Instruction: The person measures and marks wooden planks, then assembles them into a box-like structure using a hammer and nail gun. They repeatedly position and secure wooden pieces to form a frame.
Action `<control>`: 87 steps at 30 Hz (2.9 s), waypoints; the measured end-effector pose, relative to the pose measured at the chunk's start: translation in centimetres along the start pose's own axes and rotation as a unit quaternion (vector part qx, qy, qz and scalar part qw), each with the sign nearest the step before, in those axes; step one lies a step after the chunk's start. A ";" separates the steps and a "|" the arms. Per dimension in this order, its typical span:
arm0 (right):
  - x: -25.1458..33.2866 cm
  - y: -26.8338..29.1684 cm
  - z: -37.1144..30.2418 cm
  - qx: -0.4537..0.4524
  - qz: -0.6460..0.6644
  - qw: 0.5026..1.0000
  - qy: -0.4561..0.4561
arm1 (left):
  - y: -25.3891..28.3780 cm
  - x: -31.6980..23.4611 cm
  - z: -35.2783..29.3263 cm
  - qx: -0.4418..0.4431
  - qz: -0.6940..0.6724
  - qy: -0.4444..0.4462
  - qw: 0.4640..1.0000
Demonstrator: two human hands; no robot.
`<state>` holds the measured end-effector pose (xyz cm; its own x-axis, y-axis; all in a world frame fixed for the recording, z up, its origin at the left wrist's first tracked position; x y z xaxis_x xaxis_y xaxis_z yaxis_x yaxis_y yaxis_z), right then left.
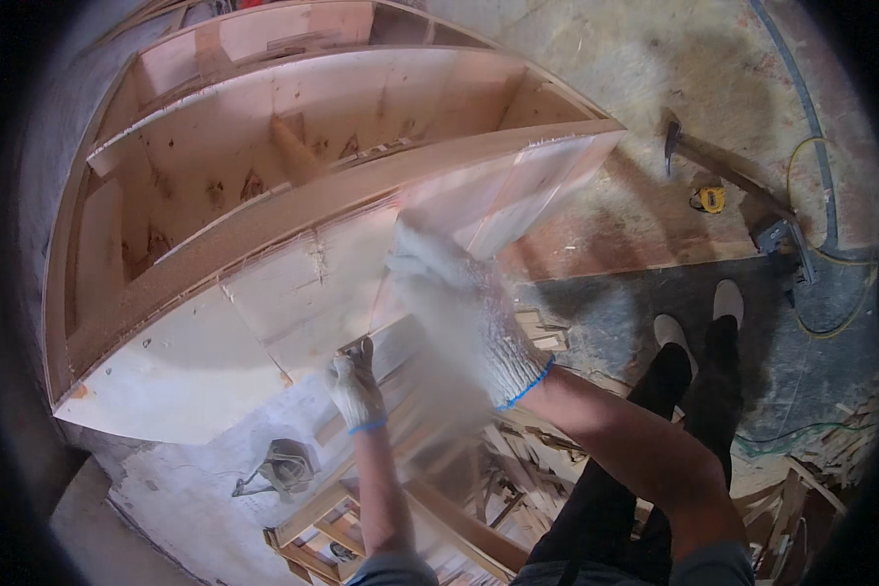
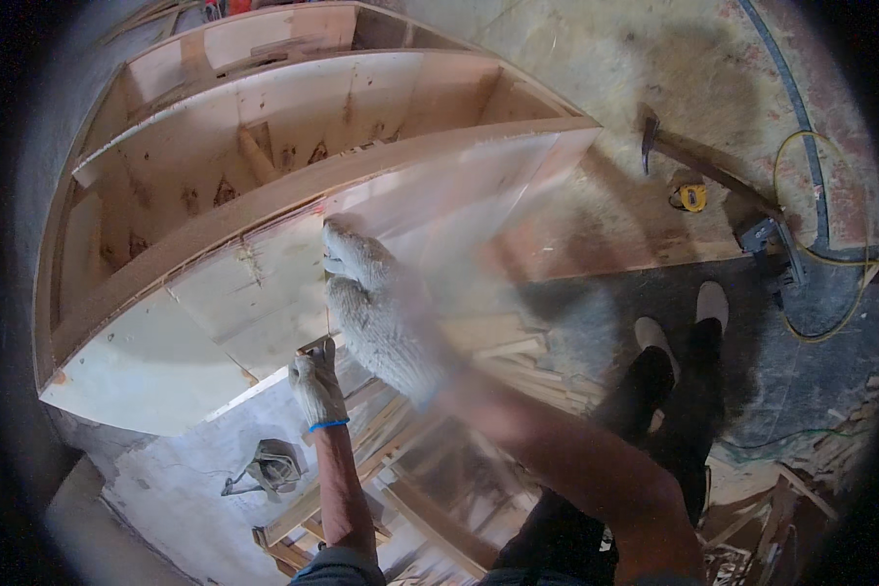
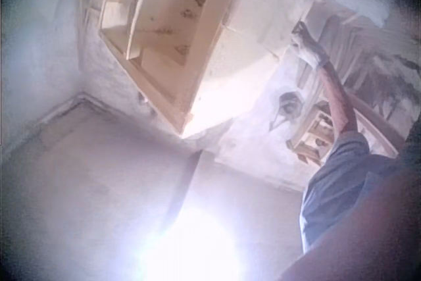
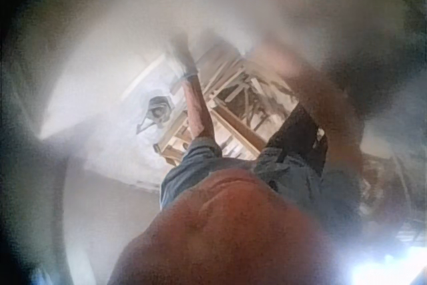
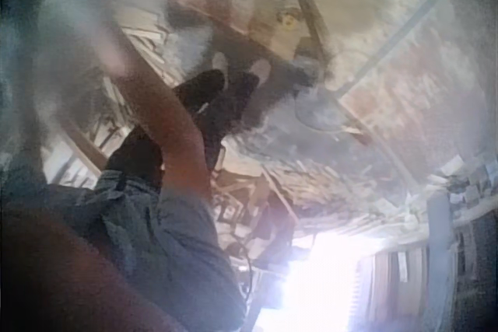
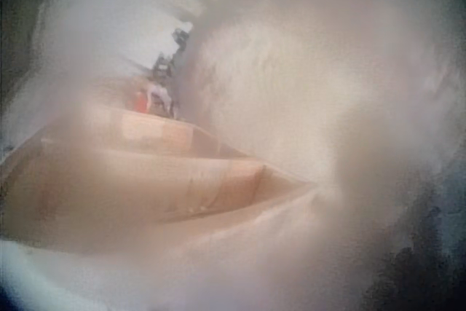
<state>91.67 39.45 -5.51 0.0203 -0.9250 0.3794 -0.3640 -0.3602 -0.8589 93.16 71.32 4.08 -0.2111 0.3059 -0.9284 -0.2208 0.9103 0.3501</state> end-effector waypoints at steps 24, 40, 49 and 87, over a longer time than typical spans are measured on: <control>-8.3 42.1 -0.5 -0.190 -0.719 0.669 -0.020 | 3.5 0.8 2.2 0.086 0.239 -0.028 0.967; -15.2 65.7 -8.0 -0.201 -0.791 0.497 -0.294 | 8.2 0.9 0.3 -0.026 0.410 0.079 0.908; -3.1 37.2 -13.4 -0.240 -0.546 0.783 -0.175 | -4.2 -7.6 -1.9 0.241 0.687 -0.170 0.664; -8.4 -2.1 -13.6 -0.286 0.134 0.942 0.116 | -13.3 -6.7 -1.2 0.346 0.351 -0.041 0.869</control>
<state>79.65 49.66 -2.20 -0.3235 -0.8986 0.2965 -0.7707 0.0684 -0.6335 96.39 56.87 5.75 0.0121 0.8471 -0.5313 0.5666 0.4321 0.7017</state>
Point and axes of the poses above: each hand's wrist, its own z-axis towards the middle knuckle, its own y-axis out of the back of the hand, x = y × z, the point moved 6 cm from there along z, towards the middle knuckle, and after that the axes turned 3 degrees about y, right-handed, at the moved point
